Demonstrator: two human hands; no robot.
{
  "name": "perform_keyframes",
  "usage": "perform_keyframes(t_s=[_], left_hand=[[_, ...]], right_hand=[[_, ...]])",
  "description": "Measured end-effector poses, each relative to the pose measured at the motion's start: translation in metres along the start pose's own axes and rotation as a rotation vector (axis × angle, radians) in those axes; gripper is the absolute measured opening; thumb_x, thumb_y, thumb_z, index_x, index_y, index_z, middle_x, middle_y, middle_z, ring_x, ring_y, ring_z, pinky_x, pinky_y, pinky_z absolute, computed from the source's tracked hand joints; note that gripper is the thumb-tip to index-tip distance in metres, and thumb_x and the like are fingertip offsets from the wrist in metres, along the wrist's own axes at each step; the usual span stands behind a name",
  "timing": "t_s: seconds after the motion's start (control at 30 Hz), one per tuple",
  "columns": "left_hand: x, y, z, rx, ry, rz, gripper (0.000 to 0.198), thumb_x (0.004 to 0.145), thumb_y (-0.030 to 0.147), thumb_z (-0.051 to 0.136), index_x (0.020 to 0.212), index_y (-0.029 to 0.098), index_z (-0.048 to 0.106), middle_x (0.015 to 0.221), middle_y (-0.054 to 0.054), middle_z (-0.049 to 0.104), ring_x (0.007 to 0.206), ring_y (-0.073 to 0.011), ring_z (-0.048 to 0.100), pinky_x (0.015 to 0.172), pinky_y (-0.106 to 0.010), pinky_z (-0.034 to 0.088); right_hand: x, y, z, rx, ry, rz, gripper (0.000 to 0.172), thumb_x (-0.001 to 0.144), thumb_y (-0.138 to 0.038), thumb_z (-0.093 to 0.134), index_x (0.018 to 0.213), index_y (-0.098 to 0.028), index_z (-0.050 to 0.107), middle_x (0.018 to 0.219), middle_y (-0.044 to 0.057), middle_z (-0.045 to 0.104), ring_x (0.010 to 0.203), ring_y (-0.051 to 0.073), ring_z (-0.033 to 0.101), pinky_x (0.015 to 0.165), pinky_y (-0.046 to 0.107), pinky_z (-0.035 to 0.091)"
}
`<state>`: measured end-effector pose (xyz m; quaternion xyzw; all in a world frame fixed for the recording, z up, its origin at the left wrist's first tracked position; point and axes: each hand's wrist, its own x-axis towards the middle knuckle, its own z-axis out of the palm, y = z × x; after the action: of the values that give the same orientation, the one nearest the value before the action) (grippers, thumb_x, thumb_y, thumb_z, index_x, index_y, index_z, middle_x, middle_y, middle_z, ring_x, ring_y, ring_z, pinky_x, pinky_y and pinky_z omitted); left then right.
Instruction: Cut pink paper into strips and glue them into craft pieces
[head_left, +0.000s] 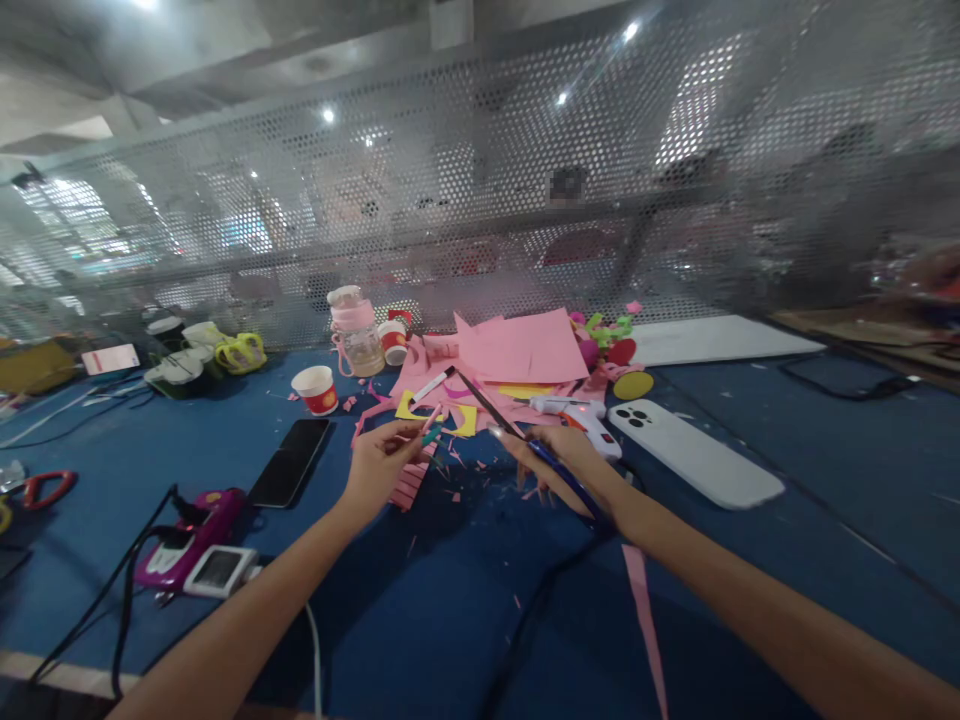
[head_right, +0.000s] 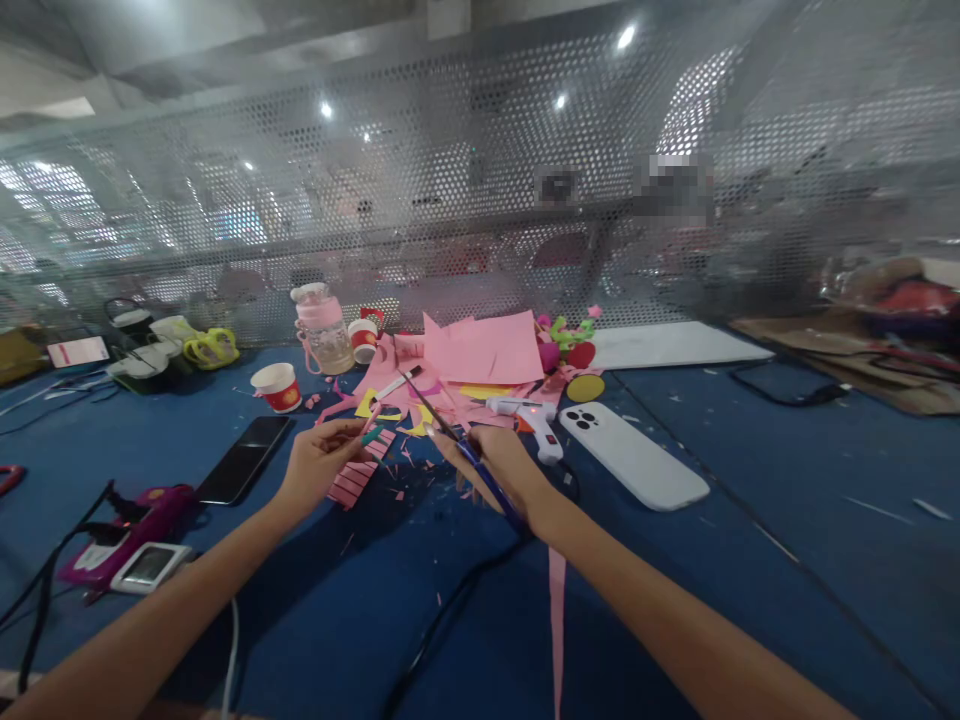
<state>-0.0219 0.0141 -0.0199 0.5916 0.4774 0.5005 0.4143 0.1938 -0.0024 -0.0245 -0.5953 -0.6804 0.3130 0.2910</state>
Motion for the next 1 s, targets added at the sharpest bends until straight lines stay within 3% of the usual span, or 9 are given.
perform_keyframes(t_s=[0.17,0.33,1.0], left_hand=[[0.0,-0.001,-0.001,0.011,-0.006,0.008,0.025,0.058,0.029,0.068,0.079,0.014,0.068,0.063,-0.001,0.067,0.051,-0.012,0.06,0.054,-0.024,0.051],[-0.002,-0.001,0.001,0.032,-0.013,0.027,0.024,0.059,0.028,0.067,0.078,0.014,0.069,0.068,-0.003,0.068,0.052,-0.0118,0.06,0.054,-0.023,0.051],[-0.003,0.002,0.004,-0.056,-0.027,0.025,0.018,0.053,0.014,0.066,0.07,0.015,0.07,0.063,-0.002,0.068,0.052,-0.0118,0.059,0.055,-0.025,0.052]], right_hand=[[-0.006,-0.003,-0.001,-0.367,0.211,-0.257,0.034,0.073,-0.052,0.04,0.07,-0.019,0.045,0.068,0.008,0.059,0.061,0.02,0.056,0.053,0.027,0.038],[-0.01,-0.005,0.002,-0.679,0.225,-0.214,0.033,0.074,-0.047,0.042,0.08,-0.016,0.049,0.079,0.012,0.059,0.07,0.022,0.057,0.055,0.026,0.034],[-0.011,-0.006,0.004,-0.721,0.356,-0.278,0.039,0.075,-0.054,0.039,0.072,-0.017,0.051,0.069,0.008,0.061,0.061,0.019,0.058,0.049,0.024,0.031]])
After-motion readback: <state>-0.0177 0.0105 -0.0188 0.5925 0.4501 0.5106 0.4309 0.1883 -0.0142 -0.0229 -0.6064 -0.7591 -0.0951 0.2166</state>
